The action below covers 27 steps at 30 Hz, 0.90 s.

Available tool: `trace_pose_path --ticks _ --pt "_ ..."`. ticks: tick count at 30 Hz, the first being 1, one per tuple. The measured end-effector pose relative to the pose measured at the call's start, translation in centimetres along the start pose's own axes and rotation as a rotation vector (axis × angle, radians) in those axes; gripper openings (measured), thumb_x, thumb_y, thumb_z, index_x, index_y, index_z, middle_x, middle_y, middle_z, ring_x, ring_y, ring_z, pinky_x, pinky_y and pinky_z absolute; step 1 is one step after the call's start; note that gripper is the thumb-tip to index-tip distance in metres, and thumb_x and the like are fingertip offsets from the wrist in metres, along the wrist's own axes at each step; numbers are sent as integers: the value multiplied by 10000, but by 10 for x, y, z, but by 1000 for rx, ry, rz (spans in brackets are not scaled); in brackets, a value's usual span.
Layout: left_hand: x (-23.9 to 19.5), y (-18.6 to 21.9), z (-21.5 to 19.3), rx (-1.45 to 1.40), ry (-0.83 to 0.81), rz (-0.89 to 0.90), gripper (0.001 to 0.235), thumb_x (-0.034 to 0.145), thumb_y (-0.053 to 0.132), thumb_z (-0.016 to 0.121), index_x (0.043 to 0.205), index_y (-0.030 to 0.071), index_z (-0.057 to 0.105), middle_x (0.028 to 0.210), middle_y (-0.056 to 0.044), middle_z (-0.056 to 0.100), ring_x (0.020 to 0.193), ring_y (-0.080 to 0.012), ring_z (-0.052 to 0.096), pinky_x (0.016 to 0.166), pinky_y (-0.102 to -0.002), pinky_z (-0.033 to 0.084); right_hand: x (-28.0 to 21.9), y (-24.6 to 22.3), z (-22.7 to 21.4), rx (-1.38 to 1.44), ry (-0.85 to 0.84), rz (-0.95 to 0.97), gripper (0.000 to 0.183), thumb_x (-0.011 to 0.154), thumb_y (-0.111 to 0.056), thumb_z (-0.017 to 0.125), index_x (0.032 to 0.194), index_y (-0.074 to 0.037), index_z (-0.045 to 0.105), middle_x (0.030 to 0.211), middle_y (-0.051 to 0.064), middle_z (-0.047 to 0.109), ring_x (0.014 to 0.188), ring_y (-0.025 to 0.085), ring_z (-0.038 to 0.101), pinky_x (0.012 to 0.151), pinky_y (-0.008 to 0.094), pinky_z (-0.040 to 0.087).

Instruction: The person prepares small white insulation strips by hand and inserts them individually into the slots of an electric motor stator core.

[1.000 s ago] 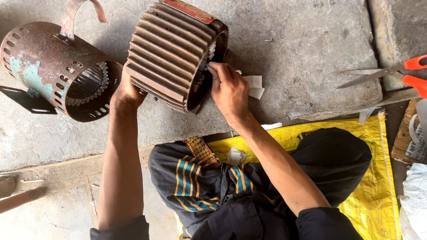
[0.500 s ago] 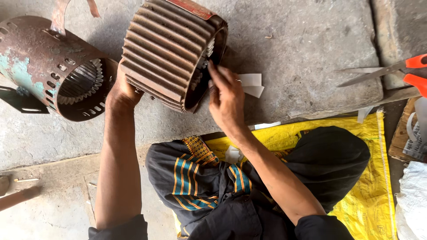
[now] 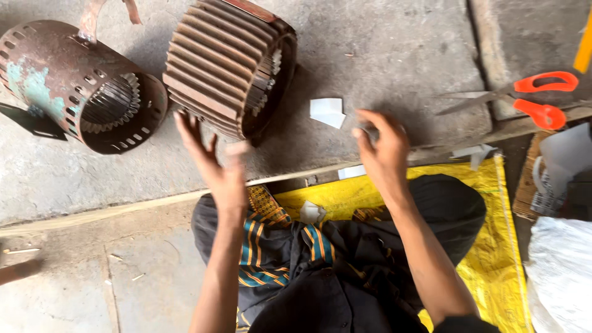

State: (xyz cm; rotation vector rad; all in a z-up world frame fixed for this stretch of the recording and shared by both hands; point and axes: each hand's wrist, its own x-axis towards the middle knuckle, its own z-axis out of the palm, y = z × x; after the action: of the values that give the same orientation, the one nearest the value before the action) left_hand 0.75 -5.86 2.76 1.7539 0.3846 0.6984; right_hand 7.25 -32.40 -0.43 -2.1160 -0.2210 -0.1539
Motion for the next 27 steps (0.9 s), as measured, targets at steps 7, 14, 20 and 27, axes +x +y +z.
trace_pose_path --ticks 7,14,20,27 --pt "-11 6 7 474 -52 20 1168 910 225 822 1687 153 -46 1623 -303 444 1333 -471 608 1135 -541 534 60 -4 28 -386 -277 -234 519 791 -190 868 1266 -59 705 1289 163 610 1193 341 525 1047 493 430" --pt "13 -3 -6 482 -63 286 1168 926 161 850 1710 194 -15 1580 -313 487 1369 -495 611 1116 -524 495 54 -6 18 -339 -211 -269 374 872 -198 831 1212 -76 736 1201 126 717 1115 268 630 1009 480 491" --pt "-36 12 -21 465 128 211 645 1073 193 722 1631 124 406 1520 -250 579 1319 -332 646 1068 -440 581 -24 -32 5 229 -175 5 336 982 -230 707 1276 -69 713 1131 116 754 881 177 703 692 261 618" --pt "-104 2 -13 -494 -329 -503 388 950 109 739 1310 -24 675 1147 -93 750 1013 -133 712 862 -287 592 -75 -60 36 717 -358 174 362 927 -191 736 1233 -10 670 1206 123 728 1113 195 714 953 323 609"
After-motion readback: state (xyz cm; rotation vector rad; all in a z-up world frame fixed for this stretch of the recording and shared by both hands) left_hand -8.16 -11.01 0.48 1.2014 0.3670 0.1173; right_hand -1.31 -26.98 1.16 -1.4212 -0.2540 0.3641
